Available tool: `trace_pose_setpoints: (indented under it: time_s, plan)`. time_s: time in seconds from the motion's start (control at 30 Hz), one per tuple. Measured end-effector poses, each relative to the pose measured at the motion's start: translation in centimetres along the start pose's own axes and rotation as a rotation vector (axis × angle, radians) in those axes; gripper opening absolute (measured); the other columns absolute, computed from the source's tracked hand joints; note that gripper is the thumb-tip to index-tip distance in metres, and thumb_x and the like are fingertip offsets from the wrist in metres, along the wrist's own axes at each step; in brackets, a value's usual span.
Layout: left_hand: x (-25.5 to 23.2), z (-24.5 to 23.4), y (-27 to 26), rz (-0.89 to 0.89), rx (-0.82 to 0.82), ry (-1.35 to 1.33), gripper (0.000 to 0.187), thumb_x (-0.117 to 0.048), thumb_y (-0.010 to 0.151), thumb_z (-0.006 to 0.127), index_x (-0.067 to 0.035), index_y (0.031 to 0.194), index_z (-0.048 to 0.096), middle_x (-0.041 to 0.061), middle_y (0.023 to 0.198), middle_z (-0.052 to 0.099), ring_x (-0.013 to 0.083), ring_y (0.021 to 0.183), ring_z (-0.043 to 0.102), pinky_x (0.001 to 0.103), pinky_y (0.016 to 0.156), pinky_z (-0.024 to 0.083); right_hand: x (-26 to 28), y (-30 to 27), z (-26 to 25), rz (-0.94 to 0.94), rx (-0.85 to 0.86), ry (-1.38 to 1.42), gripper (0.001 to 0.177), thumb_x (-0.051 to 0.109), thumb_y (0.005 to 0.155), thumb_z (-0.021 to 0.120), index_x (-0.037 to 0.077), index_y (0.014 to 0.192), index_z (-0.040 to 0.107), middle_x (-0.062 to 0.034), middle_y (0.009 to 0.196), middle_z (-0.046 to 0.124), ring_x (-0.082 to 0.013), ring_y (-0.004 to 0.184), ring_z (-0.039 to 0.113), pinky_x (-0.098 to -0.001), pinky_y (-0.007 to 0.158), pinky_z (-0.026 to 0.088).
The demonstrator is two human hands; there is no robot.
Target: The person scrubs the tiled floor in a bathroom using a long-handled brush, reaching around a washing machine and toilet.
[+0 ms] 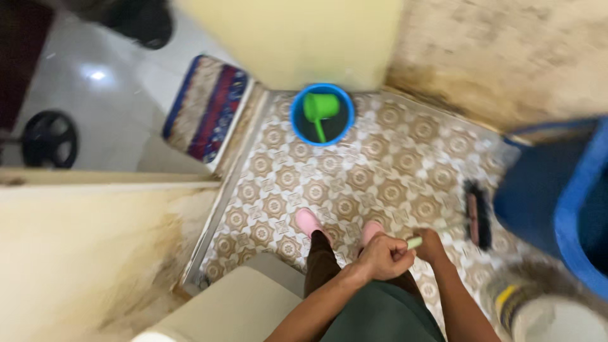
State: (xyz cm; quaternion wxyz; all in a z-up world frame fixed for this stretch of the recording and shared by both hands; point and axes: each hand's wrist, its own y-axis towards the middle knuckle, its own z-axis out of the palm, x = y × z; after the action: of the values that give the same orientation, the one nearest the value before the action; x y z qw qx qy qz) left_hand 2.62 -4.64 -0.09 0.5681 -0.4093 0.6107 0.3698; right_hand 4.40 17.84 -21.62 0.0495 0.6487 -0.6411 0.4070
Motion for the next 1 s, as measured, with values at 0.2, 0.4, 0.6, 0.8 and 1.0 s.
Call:
trace_pose_setpoints:
  time_s: [0.2,0.4,0.6,0.8,1.0]
  plan:
    - [-0.3,-5.2,-2.0,-0.005,-0.223,0.104,0.044,-0.014,0.094,0.070,-0.006,0.062,0.042,0.005,0.055,0.041,0.0151,0.053,0.039,0.035,0.052,0.033,4.9,3.1,2.5,-0.118,0.058,0.113,0.036,0.020,0.061,0.082,0.001,0.091,0.077,-0.0246,0.087,0.075,-0.0359,0.081,0.075,-0.0418,0.072,0.057]
    - [-1.6,-11.5,-6.9,-0.198,-0.450,0.136,0.044,-0.013,0.093,0.071,-0.004,0.062,0.041,0.005,0.051,0.038,0.0127,0.046,0.034,0.035,0.046,0.030,12.3,6.4,7.1,-0.165,0.257,0.039,0.028,0.020,0.065,0.079,0.001,0.086,0.079,-0.0249,0.084,0.074,-0.0369,0.079,0.074,-0.0433,0.072,0.057]
    - [-2.6,-18.2,-12.6,-0.278,-0.678,0.069,0.047,-0.010,0.093,0.072,-0.004,0.059,0.040,0.000,0.050,0.037,0.0074,0.049,0.031,0.033,0.044,0.027,20.6,9.5,13.3,-0.373,0.388,-0.041,0.020,0.020,0.066,0.076,0.002,0.073,0.075,-0.0226,0.078,0.072,-0.0393,0.077,0.072,-0.0472,0.069,0.055]
    - [-3.1,-24.1,-17.8,-0.242,-0.890,0.111,0.037,-0.007,0.088,0.071,-0.003,0.060,0.048,-0.001,0.051,0.041,0.0049,0.051,0.035,0.031,0.044,0.029,29.9,12.1,18.5,-0.686,0.485,-0.137,0.024,0.026,0.068,0.080,0.003,0.073,0.073,-0.0203,0.075,0.072,-0.0387,0.073,0.070,-0.0468,0.069,0.054]
    - [-3.8,-29.2,-21.1,-0.290,-1.111,0.224,0.044,-0.008,0.088,0.072,-0.003,0.056,0.042,-0.001,0.049,0.038,0.0048,0.050,0.033,0.030,0.043,0.029,38.4,12.3,22.7,-0.638,0.595,0.052,0.024,0.020,0.065,0.077,0.003,0.081,0.076,-0.0188,0.080,0.073,-0.0337,0.078,0.074,-0.0407,0.072,0.056]
